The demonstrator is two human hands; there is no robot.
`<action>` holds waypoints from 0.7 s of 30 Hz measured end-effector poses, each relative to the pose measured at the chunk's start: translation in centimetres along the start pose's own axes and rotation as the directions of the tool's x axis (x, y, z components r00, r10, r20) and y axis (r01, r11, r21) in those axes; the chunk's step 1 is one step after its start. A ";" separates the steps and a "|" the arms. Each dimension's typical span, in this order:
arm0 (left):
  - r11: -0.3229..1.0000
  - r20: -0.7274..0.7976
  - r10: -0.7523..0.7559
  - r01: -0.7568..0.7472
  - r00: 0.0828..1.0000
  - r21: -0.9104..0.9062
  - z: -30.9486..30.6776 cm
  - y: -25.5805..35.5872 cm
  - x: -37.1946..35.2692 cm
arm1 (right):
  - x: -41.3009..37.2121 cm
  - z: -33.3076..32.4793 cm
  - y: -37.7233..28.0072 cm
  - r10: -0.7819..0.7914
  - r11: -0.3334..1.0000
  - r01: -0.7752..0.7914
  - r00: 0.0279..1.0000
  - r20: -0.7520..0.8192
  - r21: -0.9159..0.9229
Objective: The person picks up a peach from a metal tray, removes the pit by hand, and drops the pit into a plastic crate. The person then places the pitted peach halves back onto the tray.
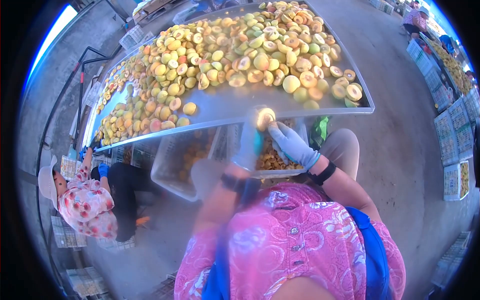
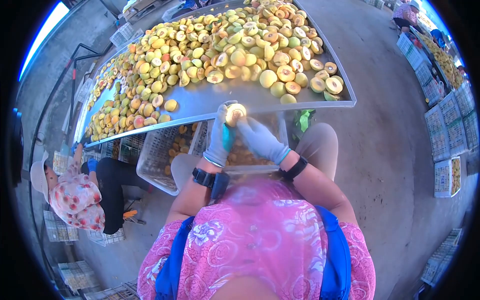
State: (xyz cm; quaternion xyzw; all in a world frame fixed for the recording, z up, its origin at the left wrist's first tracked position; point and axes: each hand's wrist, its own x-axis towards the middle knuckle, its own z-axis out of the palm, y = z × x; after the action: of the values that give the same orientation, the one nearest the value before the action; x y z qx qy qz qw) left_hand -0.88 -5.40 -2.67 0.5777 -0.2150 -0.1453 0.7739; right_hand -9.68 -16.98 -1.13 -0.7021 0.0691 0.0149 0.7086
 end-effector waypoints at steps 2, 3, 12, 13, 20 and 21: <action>0.973 -0.019 0.142 -0.136 0.990 0.186 0.6 0.0 -0.6 | -0.6 0.3 -0.2 0.042 0.999 -0.042 0.999 0.002 -0.007; 0.893 -0.013 0.285 -0.261 0.958 0.366 1.1 0.1 -0.9 | -0.9 0.5 -0.5 0.084 0.996 -0.084 0.996 0.007 -0.015; 0.884 -0.111 -0.248 0.178 0.962 -0.432 1.1 0.1 -0.7 | -1.3 0.9 -0.6 0.033 0.997 -0.027 0.996 0.079 -0.069; 0.884 -0.112 -0.250 0.179 0.962 -0.432 1.1 0.2 -0.7 | -1.4 0.9 -0.7 0.035 0.997 -0.029 0.996 0.079 -0.068; 0.956 -0.164 -0.151 0.101 0.975 -0.277 0.5 -0.1 -0.8 | -1.7 0.6 -0.8 0.176 0.973 -0.203 0.959 0.222 0.107; 0.901 -0.049 -0.263 0.227 0.964 -0.369 0.2 0.4 -0.9 | -1.8 0.5 -0.8 0.186 0.972 -0.215 0.950 0.252 0.092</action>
State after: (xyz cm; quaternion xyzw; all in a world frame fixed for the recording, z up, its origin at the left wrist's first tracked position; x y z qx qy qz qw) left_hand -1.81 -5.02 -2.39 0.4548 -0.0722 -0.2498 0.8518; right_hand -11.36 -16.31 -0.08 -0.6413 0.0541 0.1680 0.7467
